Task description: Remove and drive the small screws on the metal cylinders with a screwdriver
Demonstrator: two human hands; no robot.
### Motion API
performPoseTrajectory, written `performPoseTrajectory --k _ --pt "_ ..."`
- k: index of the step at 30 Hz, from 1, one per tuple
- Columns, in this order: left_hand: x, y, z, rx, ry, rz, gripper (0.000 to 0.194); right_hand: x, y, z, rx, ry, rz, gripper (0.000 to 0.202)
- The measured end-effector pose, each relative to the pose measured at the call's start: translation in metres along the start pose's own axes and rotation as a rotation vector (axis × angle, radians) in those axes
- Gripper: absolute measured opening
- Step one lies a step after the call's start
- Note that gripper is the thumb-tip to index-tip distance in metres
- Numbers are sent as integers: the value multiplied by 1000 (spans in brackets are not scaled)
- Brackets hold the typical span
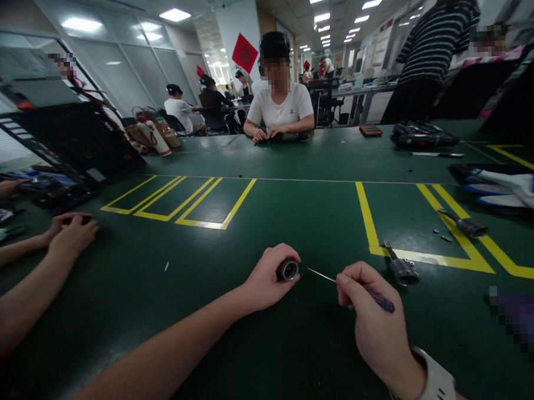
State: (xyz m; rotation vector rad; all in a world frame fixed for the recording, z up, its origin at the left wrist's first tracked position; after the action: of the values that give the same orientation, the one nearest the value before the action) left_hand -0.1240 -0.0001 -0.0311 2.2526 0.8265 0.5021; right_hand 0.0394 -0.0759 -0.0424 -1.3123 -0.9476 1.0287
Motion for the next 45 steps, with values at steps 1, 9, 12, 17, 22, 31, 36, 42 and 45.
performPoseTrajectory --k 1,9,12,17,22,31,36,42,45 --pt "0 -3 -2 -29 31 -23 26 0 -1 2 56 -11 -11 14" --pt "1 4 -5 -11 67 67 22 -7 -15 18 182 -215 -162 20" --pt "0 7 -1 21 22 58 20 -10 -13 23 -7 -273 -161 20" --pt "-1 5 5 74 10 69 11 -17 -19 31 -301 -299 -207 26" --pt "-1 5 9 124 -38 82 9 -14 -15 33 -193 -334 -77 27" --pt "-1 8 8 141 -25 118 9 -2 13 34 394 -220 356 18" --pt "-1 6 6 159 -9 86 8 -4 4 22 198 -188 131 18" --pt "-1 11 12 227 -78 107 8 -4 1 28 92 -285 92 22" --pt "-2 11 12 218 -87 91 9 -1 7 28 228 -247 235 19"
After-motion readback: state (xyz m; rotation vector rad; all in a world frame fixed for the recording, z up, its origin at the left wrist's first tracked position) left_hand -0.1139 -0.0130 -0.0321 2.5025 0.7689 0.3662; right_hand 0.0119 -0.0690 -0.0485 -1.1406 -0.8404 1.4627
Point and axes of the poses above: each hand's wrist, its own x-axis towards the middle knuckle, its own z-axis out of the palm, y = z × x, the point moved 7 cm from there along x, towards the middle knuckle, and after that the axes turned 6 degrees about -y, right-handed, at the moved point
